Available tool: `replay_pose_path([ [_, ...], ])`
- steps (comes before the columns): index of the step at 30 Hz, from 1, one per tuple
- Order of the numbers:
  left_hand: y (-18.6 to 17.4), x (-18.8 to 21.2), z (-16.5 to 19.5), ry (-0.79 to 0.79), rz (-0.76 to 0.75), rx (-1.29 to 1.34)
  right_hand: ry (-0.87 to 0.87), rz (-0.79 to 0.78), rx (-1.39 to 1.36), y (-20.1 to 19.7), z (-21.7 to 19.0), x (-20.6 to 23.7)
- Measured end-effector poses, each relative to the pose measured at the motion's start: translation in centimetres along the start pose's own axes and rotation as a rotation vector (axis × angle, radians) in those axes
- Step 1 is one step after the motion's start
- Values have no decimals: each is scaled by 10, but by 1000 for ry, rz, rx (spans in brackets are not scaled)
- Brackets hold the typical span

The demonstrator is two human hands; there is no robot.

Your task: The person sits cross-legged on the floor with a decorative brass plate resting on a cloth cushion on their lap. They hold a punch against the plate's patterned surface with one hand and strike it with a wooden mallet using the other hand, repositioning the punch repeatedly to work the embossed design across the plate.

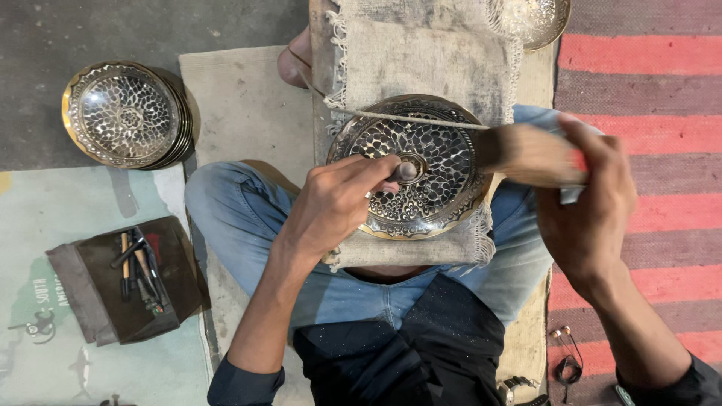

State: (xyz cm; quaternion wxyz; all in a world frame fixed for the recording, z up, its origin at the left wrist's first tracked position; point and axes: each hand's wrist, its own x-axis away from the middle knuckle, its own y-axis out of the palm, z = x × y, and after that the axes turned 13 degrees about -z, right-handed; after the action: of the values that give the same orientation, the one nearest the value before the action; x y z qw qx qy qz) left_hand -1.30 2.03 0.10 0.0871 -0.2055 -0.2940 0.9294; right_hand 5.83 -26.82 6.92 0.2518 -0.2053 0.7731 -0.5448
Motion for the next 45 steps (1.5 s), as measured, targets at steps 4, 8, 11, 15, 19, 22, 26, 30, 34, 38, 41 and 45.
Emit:
replay_pose_path([
  [4, 2, 0, -2, 6, 2, -17, 26, -24, -7, 4, 0, -1],
  [8, 0, 0, -2, -3, -13, 49, -4, -115, 175, 3, -6, -3],
  [11, -1, 0, 0, 1, -14, 23, 333, -34, -364, 4, -14, -8],
  [15, -4, -2, 2, 0, -25, 51, 77, -74, 8, 0, -20, -14],
  [19, -7, -3, 4, -8, -18, 15, 86, -67, -38, 0, -21, -15],
  [22, -8, -4, 4, -7, -44, 57, 87, -64, -119, 1, -16, -12],
  [26, -9, -4, 6, 1, -31, 48, 24, -23, 19, 2, -9, -8],
  [30, -9, -4, 4, -29, -46, 64, 27, -23, -113, 6, -6, -7],
  [34, -8, -6, 3, -12, -42, 83, 84, -95, -107, 5, -8, -6],
  [38, -8, -5, 5, -19, -51, 44, 84, -25, -159, 2, -12, -8],
  [41, -9, -5, 5, -28, -64, 77, 4, -116, 96, 0, -15, -10],
  [45, -10, -7, 5, -29, -56, 62, 134, -55, -168, 1, -19, -12],
])
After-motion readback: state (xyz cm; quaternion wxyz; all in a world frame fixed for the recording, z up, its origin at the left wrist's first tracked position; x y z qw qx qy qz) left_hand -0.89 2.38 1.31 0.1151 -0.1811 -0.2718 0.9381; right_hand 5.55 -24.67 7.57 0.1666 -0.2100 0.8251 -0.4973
